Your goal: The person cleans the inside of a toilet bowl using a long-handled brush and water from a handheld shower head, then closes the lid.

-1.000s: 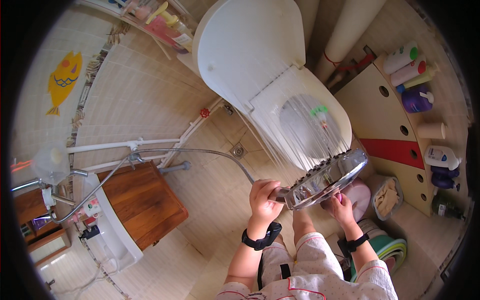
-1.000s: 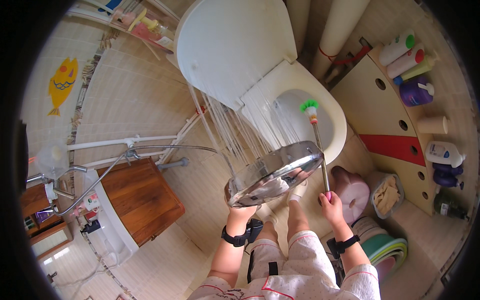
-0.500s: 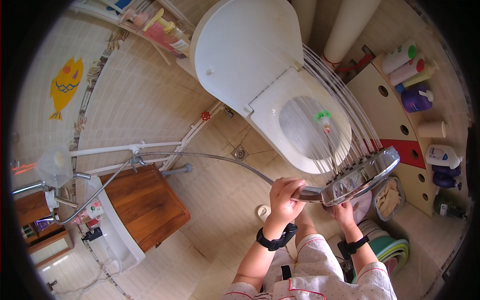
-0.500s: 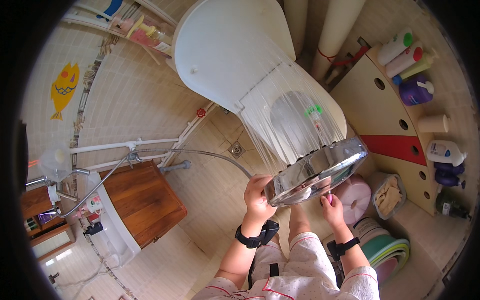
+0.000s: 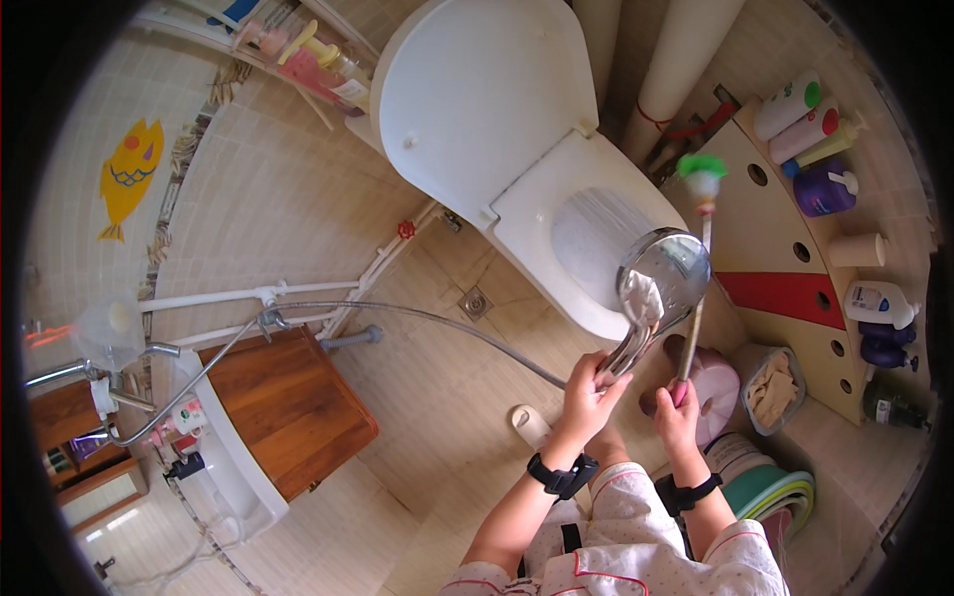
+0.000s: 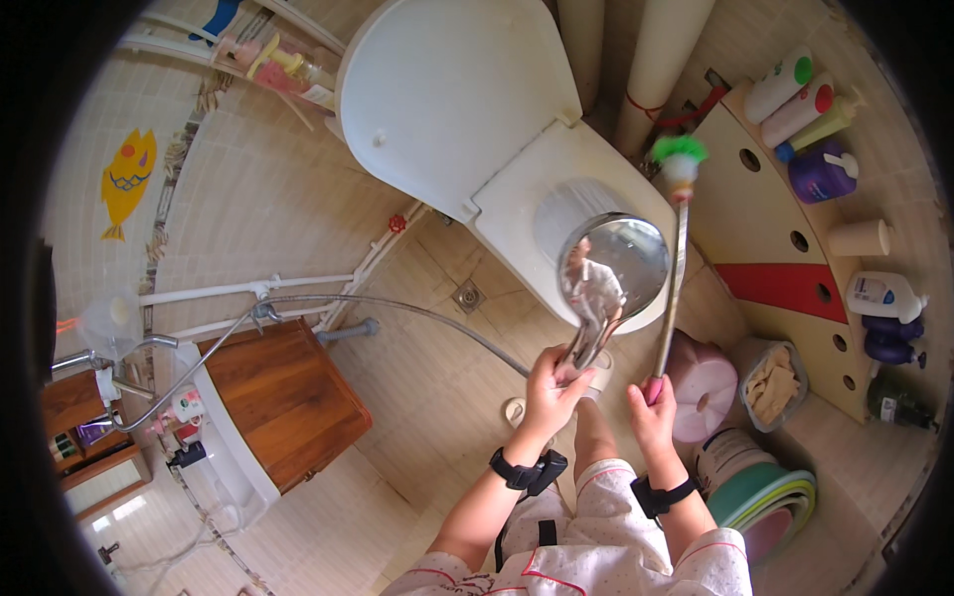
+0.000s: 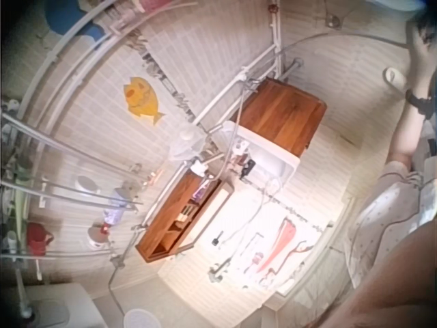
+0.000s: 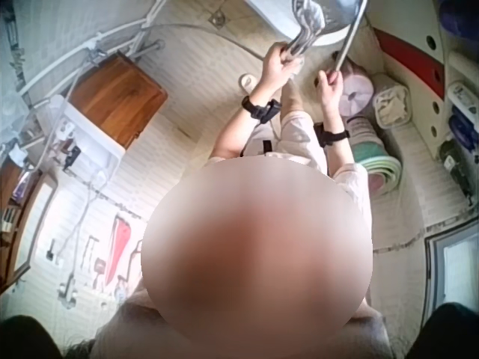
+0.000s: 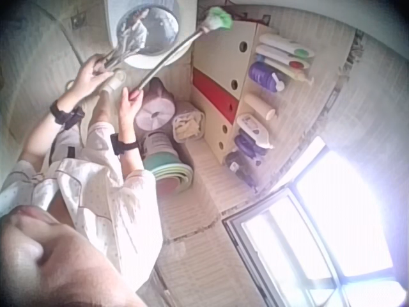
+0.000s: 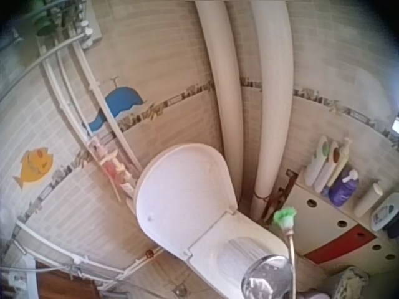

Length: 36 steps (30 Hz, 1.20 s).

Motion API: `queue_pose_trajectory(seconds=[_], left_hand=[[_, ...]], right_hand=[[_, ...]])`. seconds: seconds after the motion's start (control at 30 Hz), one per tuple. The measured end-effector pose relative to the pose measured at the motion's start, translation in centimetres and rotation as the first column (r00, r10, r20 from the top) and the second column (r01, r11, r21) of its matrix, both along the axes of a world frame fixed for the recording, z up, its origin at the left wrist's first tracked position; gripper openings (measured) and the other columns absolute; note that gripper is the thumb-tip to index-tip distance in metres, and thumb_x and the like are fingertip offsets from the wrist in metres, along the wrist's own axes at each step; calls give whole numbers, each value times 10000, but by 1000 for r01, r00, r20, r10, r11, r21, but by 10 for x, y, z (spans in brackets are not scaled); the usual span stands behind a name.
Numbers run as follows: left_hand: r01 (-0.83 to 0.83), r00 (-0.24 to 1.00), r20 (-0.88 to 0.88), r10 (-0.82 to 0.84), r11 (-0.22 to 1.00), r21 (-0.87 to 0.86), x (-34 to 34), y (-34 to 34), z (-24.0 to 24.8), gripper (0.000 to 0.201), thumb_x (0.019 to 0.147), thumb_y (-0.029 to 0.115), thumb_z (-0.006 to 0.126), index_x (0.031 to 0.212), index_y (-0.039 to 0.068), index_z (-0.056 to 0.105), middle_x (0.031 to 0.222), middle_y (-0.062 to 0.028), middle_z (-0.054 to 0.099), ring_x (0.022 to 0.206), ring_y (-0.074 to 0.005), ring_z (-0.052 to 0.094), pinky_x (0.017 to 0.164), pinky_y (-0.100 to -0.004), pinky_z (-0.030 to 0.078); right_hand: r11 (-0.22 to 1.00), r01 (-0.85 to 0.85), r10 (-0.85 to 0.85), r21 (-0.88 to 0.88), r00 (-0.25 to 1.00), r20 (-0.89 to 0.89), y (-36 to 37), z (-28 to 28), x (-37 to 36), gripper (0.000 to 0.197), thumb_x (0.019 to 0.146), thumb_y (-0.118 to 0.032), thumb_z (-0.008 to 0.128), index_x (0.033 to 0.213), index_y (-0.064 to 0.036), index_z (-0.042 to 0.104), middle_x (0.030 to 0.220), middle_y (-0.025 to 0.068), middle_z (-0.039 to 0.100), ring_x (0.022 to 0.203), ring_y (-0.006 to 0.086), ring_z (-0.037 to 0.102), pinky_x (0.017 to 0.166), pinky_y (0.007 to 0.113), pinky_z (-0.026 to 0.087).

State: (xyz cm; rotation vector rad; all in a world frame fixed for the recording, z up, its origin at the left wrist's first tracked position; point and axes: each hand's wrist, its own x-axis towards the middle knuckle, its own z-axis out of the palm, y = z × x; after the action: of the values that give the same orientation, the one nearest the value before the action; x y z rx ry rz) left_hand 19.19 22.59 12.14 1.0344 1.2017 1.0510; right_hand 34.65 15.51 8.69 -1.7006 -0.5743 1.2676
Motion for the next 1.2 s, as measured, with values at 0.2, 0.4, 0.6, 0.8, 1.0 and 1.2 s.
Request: queue_pose_trajectory(seconds=[0.2, 0.4, 0.6, 0.8, 1.0, 1.2], left_hand=[[212, 967, -151, -205, 977, 29, 29, -16, -28, 356, 736, -9, 581, 1053, -14, 420, 942, -121, 489, 789, -178, 543, 649, -254, 460], [435, 895, -160, -416, 893, 113, 51, -33, -49, 578, 707, -71, 488, 1234, 21, 270, 1111, -193, 395, 975, -313, 460, 797, -346, 425], [885, 458, -74, -886, 462, -52, 52, 0, -94, 567, 649, -40, 449, 1207, 4, 363, 1147, -218, 424, 1064, -340, 417, 892, -370, 356], [704, -108, -644, -757, 400, -587, 49, 61, -126, 477, 716, 96, 515, 1183, 97, 419, 1086, -131, 494, 1037, -297, 425, 857, -403, 353], [665, -287, -750, -596, 440, -603, 77, 78, -190, 515, 651, 94, 598, 1144, 93, 448, 1070, -106, 501, 1027, -253, 432, 852, -365, 349], [636, -356, -779, -516, 477, -607, 100, 73, -206, 301, 677, 139, 580, 969, 85, 532, 1008, -62, 518, 997, -208, 433, 848, -323, 328]], right_hand=[[924, 241, -247, 297, 969, -16, 42, 19, -26, 363, 676, -65, 689, 883, -65, 391, 825, 27, 504, 706, 82, 460, 622, 196, 393], [949, 171, -265, 266, 887, 377, 42, 6, 2, 409, 634, -90, 735, 875, -44, 408, 797, 25, 494, 690, 95, 470, 628, 216, 409], [952, 206, -292, 226, 834, 469, 34, -3, 24, 329, 677, -109, 700, 844, -51, 424, 683, -8, 472, 592, 78, 432, 542, 213, 382], [924, 339, -383, 177, 820, 425, 15, -10, 29, 378, 694, -64, 675, 972, -31, 421, 787, -2, 489, 661, 80, 456, 580, 205, 386], [869, 443, -484, 220, 852, 198, -8, -11, 27, 537, 699, 37, 629, 1153, -8, 346, 981, 39, 468, 780, 94, 470, 676, 210, 406], [822, 515, -566, 242, 786, 250, -18, -4, 53, 531, 705, 50, 618, 1150, -11, 335, 946, 39, 464, 766, 100, 479, 662, 207, 410]])
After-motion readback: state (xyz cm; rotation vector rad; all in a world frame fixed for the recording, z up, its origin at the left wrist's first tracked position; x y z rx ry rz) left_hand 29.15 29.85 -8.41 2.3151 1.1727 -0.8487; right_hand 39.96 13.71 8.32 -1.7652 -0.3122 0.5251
